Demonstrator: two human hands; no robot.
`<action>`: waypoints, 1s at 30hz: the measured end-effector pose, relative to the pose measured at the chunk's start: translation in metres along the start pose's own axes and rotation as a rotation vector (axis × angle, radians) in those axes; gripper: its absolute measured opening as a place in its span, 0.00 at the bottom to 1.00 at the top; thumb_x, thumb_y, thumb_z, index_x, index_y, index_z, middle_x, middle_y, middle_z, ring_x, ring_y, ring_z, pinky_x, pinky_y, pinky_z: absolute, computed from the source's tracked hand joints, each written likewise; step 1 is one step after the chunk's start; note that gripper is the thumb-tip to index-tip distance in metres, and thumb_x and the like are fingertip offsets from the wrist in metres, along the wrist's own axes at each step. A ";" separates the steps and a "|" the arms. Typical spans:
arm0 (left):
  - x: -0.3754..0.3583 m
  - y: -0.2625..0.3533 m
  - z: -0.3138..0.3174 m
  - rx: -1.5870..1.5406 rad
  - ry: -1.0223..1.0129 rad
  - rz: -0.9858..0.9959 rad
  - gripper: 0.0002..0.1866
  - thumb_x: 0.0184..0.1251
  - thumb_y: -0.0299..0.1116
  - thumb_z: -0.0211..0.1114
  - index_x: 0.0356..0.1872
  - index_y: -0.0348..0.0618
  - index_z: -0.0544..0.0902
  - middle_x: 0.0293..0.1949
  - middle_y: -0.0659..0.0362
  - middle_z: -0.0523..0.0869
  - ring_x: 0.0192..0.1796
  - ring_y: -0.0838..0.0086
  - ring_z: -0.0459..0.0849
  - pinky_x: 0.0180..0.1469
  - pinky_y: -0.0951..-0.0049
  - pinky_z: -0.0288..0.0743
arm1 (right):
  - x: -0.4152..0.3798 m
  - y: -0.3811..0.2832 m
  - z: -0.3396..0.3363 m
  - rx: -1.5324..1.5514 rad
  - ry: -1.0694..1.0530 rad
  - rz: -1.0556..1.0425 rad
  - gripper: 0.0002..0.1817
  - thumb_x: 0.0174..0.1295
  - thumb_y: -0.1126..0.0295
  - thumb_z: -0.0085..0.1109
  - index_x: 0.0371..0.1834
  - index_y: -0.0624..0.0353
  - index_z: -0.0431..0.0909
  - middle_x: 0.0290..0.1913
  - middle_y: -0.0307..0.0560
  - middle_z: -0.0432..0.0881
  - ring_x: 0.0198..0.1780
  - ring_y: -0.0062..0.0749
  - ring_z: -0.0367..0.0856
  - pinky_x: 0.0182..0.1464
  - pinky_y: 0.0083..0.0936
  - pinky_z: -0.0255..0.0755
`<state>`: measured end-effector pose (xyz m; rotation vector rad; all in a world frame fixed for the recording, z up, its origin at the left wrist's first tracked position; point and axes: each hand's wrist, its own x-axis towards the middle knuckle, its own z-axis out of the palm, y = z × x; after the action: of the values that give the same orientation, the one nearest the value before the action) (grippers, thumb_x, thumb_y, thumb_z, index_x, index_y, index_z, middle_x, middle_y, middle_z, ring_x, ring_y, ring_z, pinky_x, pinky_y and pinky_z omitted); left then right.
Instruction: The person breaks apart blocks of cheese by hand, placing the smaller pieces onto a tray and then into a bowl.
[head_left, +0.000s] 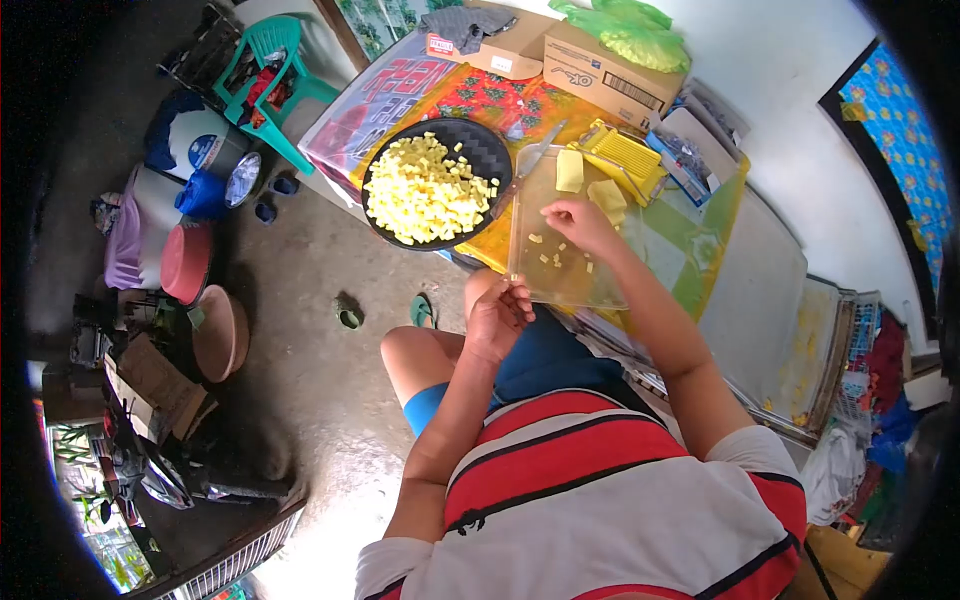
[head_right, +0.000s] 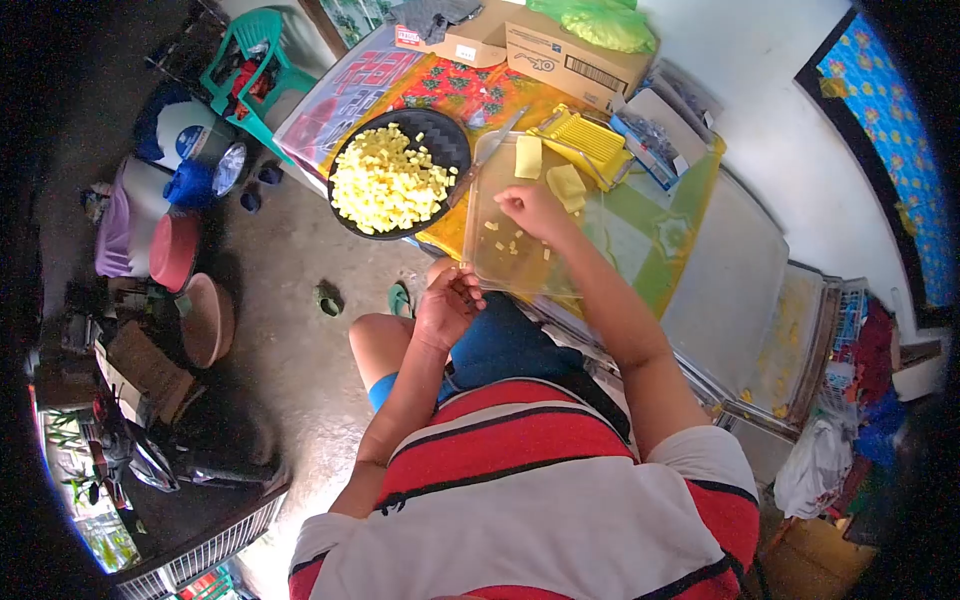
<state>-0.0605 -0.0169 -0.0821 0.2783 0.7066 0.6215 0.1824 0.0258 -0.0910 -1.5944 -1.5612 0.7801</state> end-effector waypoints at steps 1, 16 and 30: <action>0.001 -0.001 -0.002 -0.002 -0.009 -0.003 0.11 0.67 0.41 0.58 0.40 0.44 0.80 0.31 0.62 0.83 0.33 0.72 0.79 0.40 0.67 0.73 | -0.009 -0.004 -0.005 -0.106 -0.008 0.044 0.10 0.59 0.68 0.61 0.42 0.56 0.84 0.35 0.47 0.85 0.35 0.37 0.84 0.41 0.29 0.76; -0.011 0.007 0.011 0.007 -0.143 0.040 0.14 0.65 0.41 0.63 0.46 0.45 0.80 0.38 0.63 0.86 0.37 0.74 0.81 0.42 0.67 0.74 | -0.053 -0.020 -0.003 0.124 0.046 0.082 0.12 0.58 0.67 0.65 0.44 0.57 0.84 0.35 0.40 0.84 0.34 0.27 0.80 0.39 0.23 0.73; -0.034 0.022 0.048 0.129 -0.280 0.283 0.13 0.68 0.30 0.60 0.50 0.36 0.81 0.36 0.56 0.86 0.34 0.74 0.84 0.38 0.73 0.80 | -0.094 -0.127 -0.015 0.324 0.059 -0.134 0.12 0.61 0.72 0.63 0.48 0.59 0.83 0.35 0.38 0.83 0.32 0.12 0.74 0.34 0.13 0.69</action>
<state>-0.0572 -0.0221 -0.0199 0.5799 0.4397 0.7878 0.1211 -0.0731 0.0163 -1.2543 -1.4013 0.8551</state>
